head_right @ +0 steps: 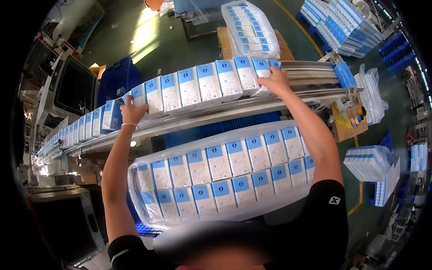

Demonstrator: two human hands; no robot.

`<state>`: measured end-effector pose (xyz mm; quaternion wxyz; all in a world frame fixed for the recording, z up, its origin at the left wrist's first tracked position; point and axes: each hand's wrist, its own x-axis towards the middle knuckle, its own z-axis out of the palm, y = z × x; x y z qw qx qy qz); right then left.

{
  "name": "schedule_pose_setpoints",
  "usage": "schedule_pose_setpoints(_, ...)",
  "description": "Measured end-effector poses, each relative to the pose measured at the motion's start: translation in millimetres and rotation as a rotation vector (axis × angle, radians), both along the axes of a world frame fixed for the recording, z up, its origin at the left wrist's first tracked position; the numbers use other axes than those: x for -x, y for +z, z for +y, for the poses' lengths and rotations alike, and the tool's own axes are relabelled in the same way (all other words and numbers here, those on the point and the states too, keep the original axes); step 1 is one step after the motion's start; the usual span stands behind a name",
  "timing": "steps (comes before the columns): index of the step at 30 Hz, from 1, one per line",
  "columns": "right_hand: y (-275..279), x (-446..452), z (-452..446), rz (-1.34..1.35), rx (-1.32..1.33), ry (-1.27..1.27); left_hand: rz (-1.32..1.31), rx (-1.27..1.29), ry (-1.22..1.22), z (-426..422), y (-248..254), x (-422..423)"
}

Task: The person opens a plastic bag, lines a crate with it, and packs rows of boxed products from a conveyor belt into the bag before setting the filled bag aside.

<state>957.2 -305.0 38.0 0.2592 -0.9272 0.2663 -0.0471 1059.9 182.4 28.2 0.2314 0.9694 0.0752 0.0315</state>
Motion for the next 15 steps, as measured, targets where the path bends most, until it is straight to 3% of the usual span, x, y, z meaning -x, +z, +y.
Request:
schedule_pose_setpoints(3, 27, 25, -15, -0.189, 0.065, 0.014, -0.228, 0.107, -0.157, 23, 20, 10)
schedule_pose_setpoints(4, 46, 47, -14, -0.233, 0.038, 0.037, -0.291, 0.14, -0.203, 24, 37, 24)
schedule_pose_setpoints(6, 79, 104, -6, -0.352, 0.227, 0.019, -0.361, 0.195, -0.265, 15, 84, 84)
schedule_pose_setpoints(8, 102, 177, 6, -0.307, 0.321, 0.022, -0.313, 0.274, -0.277, 7, 112, 163)
schedule_pose_setpoints(10, 99, 251, 21, -0.209, 0.228, 0.095, -0.163, 0.286, -0.258, 10, 103, 245)
schedule_pose_setpoints(12, 62, 325, 26, 0.008, 0.107, 0.098, -0.02, 0.104, -0.291, 34, 64, 318)
schedule_pose_setpoints(13, 69, 346, 36, 0.093, 0.121, 0.102, 0.036, -0.163, -0.345, 36, 55, 347)
schedule_pose_setpoints(15, 80, 364, 35, 0.194, 0.106, 0.18, 0.075, -0.044, -0.431, 47, 69, 364)
